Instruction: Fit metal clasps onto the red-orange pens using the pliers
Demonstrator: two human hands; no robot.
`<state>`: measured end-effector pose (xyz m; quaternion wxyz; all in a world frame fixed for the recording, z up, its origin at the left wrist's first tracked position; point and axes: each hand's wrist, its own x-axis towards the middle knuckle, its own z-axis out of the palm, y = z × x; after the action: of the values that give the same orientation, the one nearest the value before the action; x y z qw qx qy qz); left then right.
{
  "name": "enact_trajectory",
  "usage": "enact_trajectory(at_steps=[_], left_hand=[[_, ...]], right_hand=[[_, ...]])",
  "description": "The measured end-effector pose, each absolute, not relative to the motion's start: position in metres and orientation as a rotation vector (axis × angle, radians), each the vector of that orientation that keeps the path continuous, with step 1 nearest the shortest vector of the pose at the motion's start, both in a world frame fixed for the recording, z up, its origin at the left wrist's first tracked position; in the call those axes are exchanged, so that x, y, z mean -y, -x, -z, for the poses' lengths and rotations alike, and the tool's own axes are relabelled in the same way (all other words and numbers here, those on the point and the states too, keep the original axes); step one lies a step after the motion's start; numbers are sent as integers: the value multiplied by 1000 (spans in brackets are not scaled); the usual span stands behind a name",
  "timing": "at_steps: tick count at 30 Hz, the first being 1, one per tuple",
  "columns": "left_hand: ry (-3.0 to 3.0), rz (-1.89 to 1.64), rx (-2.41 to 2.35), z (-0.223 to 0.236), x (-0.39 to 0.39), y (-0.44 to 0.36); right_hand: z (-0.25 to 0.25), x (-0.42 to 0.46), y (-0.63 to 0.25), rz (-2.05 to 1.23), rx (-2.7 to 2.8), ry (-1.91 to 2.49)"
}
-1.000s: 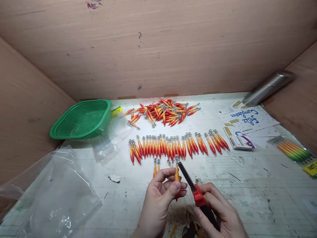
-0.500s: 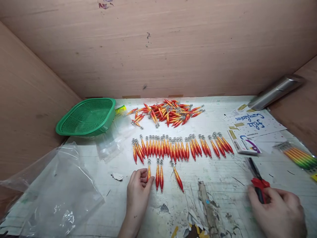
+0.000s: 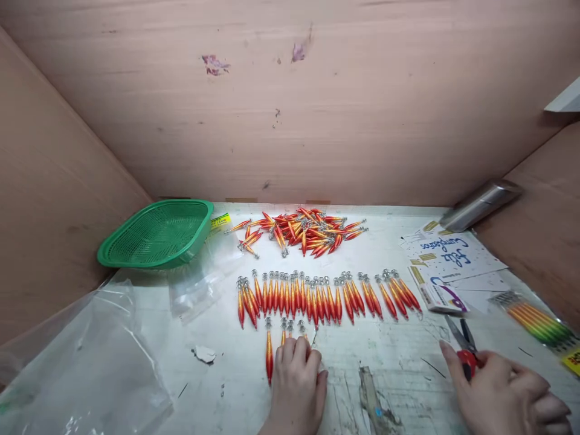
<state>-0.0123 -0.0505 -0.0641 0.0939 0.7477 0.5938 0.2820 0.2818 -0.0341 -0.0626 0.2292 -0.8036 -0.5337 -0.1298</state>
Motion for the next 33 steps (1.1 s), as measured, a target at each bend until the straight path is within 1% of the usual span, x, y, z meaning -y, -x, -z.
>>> enact_trajectory(at_steps=[2,4,6,8,12,15,20,25,29,33], left_hand=[[-2238,-810,-1732,52,38,21],[-2256,-747,-1729,32,8,26],[-2249,-711,-1772,11,-38,26],[-2206,-691,-1875,-4,-92,23],[-2013,-612,-2184,-15,-178,19],[-1832,-529,-2333,-12,-208,21],[-1596,-500,-2350,-7,-220,28],[-1399,-653,-2235,-19,-222,44],[-1267,-844,-1990,-32,-209,68],[-1155,-991,-1615,-32,-173,77]], right_hand=[[48,5,-266,323,1586,2108],[36,-37,-243,178,1824,1946],[29,-88,-217,35,2012,1831],[28,-139,-194,-19,2075,1822],[23,-211,-171,-2,2103,1890],[16,-231,-171,-34,2209,1870],[13,-239,-176,-129,2353,1829],[10,-247,-178,-259,2379,1834],[8,-248,-185,-393,2305,1818],[15,-242,-189,-531,2162,1823]])
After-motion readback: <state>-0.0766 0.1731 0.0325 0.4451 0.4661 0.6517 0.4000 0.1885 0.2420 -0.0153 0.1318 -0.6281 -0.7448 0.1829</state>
